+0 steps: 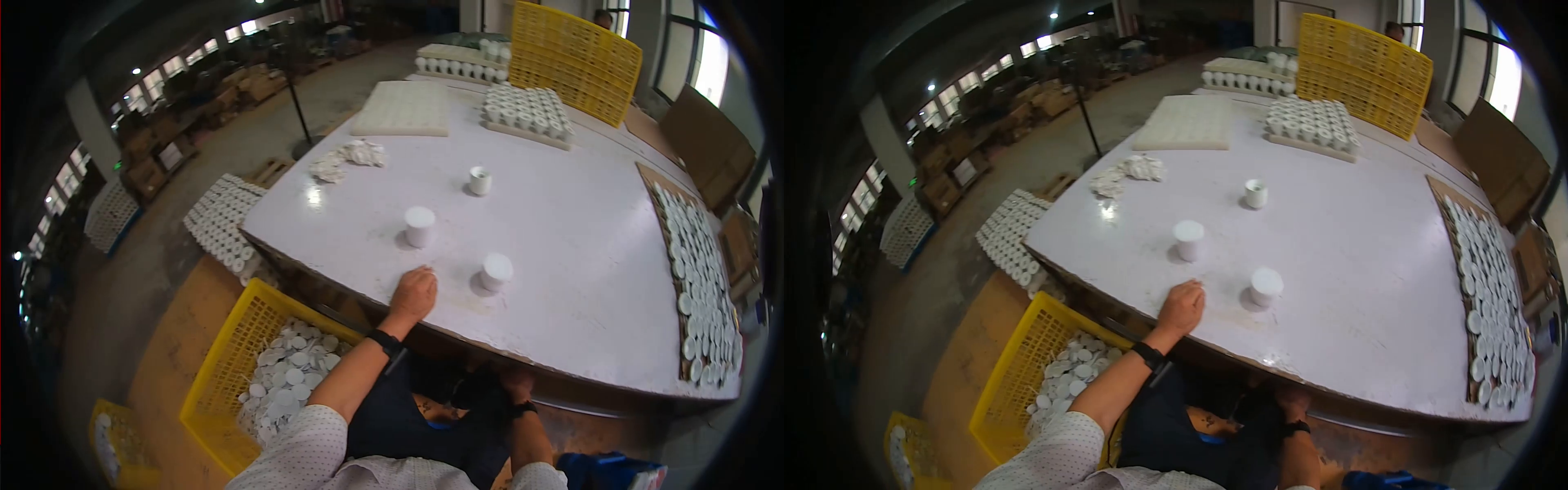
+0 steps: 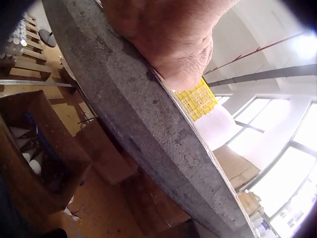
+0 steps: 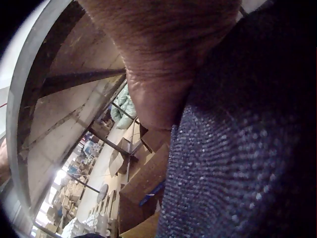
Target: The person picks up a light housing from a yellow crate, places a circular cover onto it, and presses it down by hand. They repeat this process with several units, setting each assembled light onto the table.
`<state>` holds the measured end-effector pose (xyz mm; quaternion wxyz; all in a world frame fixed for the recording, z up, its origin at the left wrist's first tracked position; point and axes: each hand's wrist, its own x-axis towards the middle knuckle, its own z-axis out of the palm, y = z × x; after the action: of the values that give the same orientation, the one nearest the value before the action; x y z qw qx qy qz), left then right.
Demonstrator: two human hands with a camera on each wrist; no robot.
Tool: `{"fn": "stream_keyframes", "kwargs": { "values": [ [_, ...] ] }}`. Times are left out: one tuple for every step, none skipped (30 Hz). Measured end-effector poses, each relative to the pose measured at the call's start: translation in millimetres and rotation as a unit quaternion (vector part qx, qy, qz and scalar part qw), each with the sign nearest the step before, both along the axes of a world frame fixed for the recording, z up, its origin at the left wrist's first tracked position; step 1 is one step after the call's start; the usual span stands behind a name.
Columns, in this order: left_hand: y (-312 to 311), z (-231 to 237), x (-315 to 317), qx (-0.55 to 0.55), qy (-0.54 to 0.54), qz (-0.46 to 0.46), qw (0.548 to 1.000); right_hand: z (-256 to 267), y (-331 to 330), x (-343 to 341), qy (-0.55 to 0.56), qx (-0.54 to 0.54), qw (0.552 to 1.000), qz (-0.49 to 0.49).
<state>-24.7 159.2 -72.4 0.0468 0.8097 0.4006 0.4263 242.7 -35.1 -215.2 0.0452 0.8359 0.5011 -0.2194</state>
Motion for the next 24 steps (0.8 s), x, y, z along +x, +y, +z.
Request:
{"fn": "stream_keyframes", "kwargs": {
  "values": [
    [0, -1, 0, 0.000, 0.002, -0.001, 1.000, -3, 0, 1, -0.007, 0.009, 1.000, 0.008],
    [1, -1, 0, -0.001, 0.004, -0.003, 1.000, -3, -2, 2, -0.002, 0.012, 1.000, 0.019],
    [1, 0, 0, 0.003, 0.008, 0.008, 1.000, 0, -3, 2, -0.009, 0.022, 0.999, 0.026],
    [0, 1, 0, 0.002, 0.004, 0.003, 1.000, 0, -4, 2, -0.016, 0.031, 0.999, 0.033],
    [-1, 1, 0, 0.001, -0.001, -0.003, 1.000, -4, -4, 2, -0.013, 0.034, 0.998, 0.044],
    [0, 3, 1, 0.004, 0.002, 0.008, 1.000, -8, -5, 2, -0.036, 0.078, 0.995, 0.049],
    [0, 4, 1, 0.003, -0.006, 0.000, 1.000, -12, -6, 3, -0.060, 0.121, 0.989, 0.054],
    [-2, 5, 1, 0.000, -0.014, -0.008, 1.000, -27, -10, 7, -0.057, 0.122, 0.989, 0.066],
    [-3, 6, 0, -0.007, -0.018, -0.013, 1.000, -49, -13, 12, -0.097, 0.191, 0.973, 0.092],
    [-3, 7, -1, -0.007, -0.017, -0.004, 1.000, -61, -12, 12, -0.135, 0.259, 0.949, 0.115],
    [-3, 8, -1, -0.008, -0.016, -0.010, 1.000, -45, -13, 3, -0.132, 0.259, 0.949, 0.121],
    [-4, 8, 0, -0.010, -0.016, -0.017, 1.000, 9, -17, -22, 0.066, 0.309, 0.944, 0.094],
    [-5, 8, 0, -0.007, -0.016, -0.010, 1.000, 55, -20, -44, 0.260, 0.345, 0.900, 0.061],
    [-4, 7, 1, -0.009, -0.013, -0.007, 1.000, 78, -21, -58, 0.263, 0.342, 0.900, 0.062],
    [-4, 6, 1, -0.008, -0.015, -0.006, 1.000, 96, -21, -72, 0.356, 0.337, 0.870, 0.050],
    [-4, 5, 0, -0.008, -0.015, -0.005, 1.000, 118, -21, -84, 0.447, 0.328, 0.831, 0.037],
    [-3, 5, 0, -0.010, -0.010, -0.004, 1.000, 155, -18, -95, 0.457, 0.341, 0.820, 0.053],
    [-4, 7, 0, -0.010, -0.010, -0.003, 1.000, 195, -16, -102, 0.449, 0.379, 0.804, 0.088],
    [-5, 8, 0, -0.010, -0.009, -0.005, 1.000, 219, -15, -101, 0.413, 0.414, 0.803, 0.116],
    [-4, 7, 0, -0.013, -0.001, -0.008, 1.000, 251, -13, -98, 0.385, 0.438, 0.798, 0.149],
    [-4, 6, 0, -0.007, -0.004, -0.005, 1.000, 292, -15, -100, 0.363, 0.487, 0.780, 0.152],
    [-3, 6, 0, -0.003, -0.005, -0.005, 1.000, 311, -19, -95, 0.334, 0.544, 0.758, 0.134],
    [-3, 6, -1, -0.011, 0.004, -0.014, 1.000, 325, -20, -86, 0.309, 0.615, 0.713, 0.134],
    [-3, 5, -1, -0.011, 0.001, -0.005, 1.000, 343, -32, -76, 0.238, 0.652, 0.709, 0.126]
  ]
}}
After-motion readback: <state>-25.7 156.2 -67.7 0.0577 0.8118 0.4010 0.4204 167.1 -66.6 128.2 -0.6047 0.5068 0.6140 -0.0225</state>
